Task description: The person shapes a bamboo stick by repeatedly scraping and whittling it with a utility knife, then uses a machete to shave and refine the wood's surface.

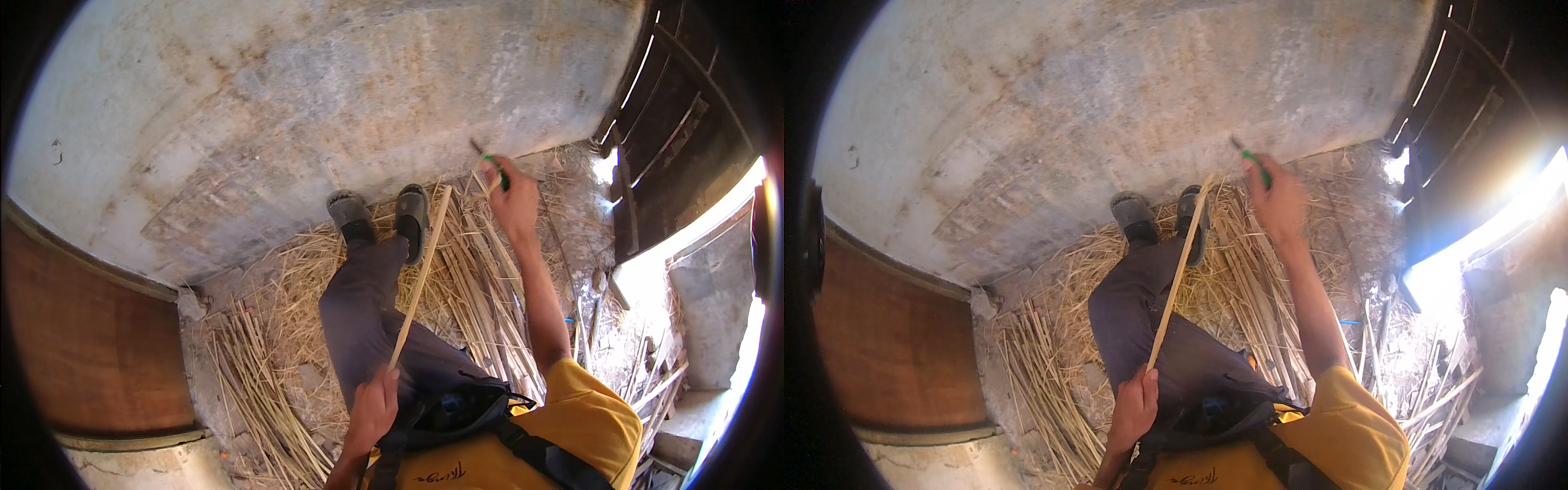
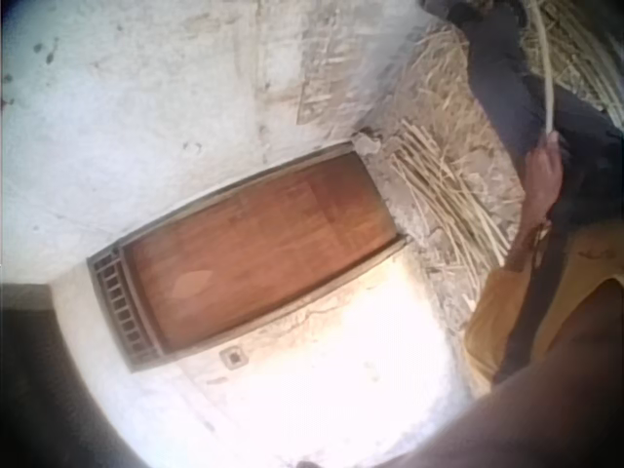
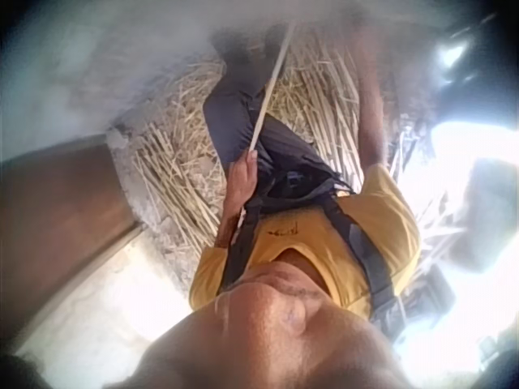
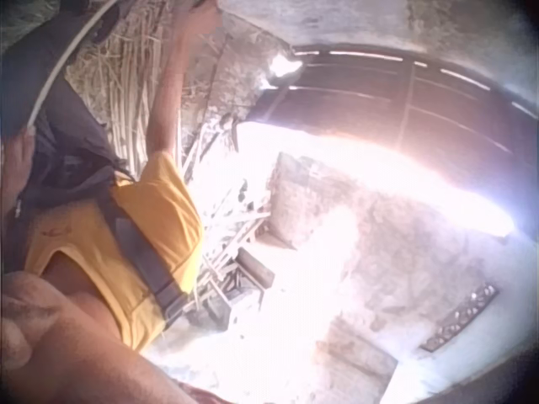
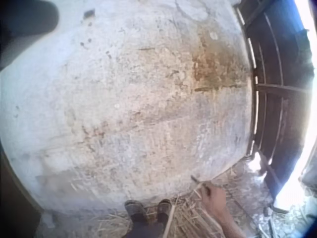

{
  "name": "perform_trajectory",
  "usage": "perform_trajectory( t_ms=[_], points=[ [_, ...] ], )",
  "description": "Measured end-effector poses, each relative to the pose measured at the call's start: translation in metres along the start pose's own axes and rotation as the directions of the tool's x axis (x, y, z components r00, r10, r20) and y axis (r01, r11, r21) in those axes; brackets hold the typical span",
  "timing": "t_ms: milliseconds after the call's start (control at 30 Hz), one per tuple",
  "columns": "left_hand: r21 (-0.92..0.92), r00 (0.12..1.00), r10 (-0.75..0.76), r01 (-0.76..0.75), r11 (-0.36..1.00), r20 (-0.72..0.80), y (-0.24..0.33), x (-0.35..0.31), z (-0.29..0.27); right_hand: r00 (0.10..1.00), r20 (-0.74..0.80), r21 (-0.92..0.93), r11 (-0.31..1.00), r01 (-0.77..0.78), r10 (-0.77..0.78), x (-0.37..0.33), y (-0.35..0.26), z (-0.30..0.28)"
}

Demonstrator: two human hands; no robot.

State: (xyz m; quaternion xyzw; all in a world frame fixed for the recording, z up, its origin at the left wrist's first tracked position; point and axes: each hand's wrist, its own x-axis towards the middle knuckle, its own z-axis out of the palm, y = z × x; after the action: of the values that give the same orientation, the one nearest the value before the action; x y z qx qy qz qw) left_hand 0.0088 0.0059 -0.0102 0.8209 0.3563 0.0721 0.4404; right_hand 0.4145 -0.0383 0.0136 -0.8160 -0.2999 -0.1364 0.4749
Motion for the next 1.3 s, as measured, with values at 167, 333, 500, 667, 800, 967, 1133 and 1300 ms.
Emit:
perform_trajectory(
  t_ms=[167, 333, 500, 667, 800, 967, 1133, 1300],
  points=[
    [-0.298, 1.000, 0.003, 0.004, 0.955, 0.023, -0.029, -0.001, -0.014, 0.982, 0.132, -0.133, 0.985, -0.114, 0.131, 0.023, 0.038, -0.013],
    [-0.588, 0.953, -0.141, 0.279, 0.759, 0.270, -0.023, 0.000, -0.032, 0.932, 0.327, -0.239, 0.967, -0.082, 0.160, -0.004, 0.036, -0.017],
    [-0.618, 0.907, -0.132, 0.373, 0.692, 0.400, -0.015, 0.006, -0.039, 0.990, 0.120, -0.186, 0.978, 0.095, -0.073, -0.015, 0.013, -0.020],
    [-0.397, 0.984, 0.014, 0.060, 0.916, 0.180, -0.016, 0.018, -0.044, 0.984, 0.175, 0.367, 0.925, -0.098, 0.035, -0.017, -0.020, -0.031],
    [0.141, 0.995, 0.047, -0.060, 0.988, 0.090, -0.003, 0.023, -0.079, 0.986, 0.115, 0.328, 0.941, 0.080, -0.124, -0.024, -0.047, -0.048],
    [0.438, 0.982, 0.166, -0.189, 0.879, 0.092, 0.027, 0.033, -0.115, 0.767, 0.429, 0.432, 0.854, 0.289, -0.477, -0.039, -0.060, -0.052],
    [0.569, 0.965, 0.184, -0.258, 0.781, 0.186, 0.057, 0.045, -0.147, 0.540, 0.737, 0.311, 0.913, 0.263, -0.407, -0.045, -0.046, -0.044],
    [0.743, 0.951, 0.278, -0.283, 0.607, 0.136, 0.085, 0.056, -0.164, 0.404, 0.840, 0.304, 0.931, 0.200, -0.362, -0.054, -0.035, -0.034]
  ],
)
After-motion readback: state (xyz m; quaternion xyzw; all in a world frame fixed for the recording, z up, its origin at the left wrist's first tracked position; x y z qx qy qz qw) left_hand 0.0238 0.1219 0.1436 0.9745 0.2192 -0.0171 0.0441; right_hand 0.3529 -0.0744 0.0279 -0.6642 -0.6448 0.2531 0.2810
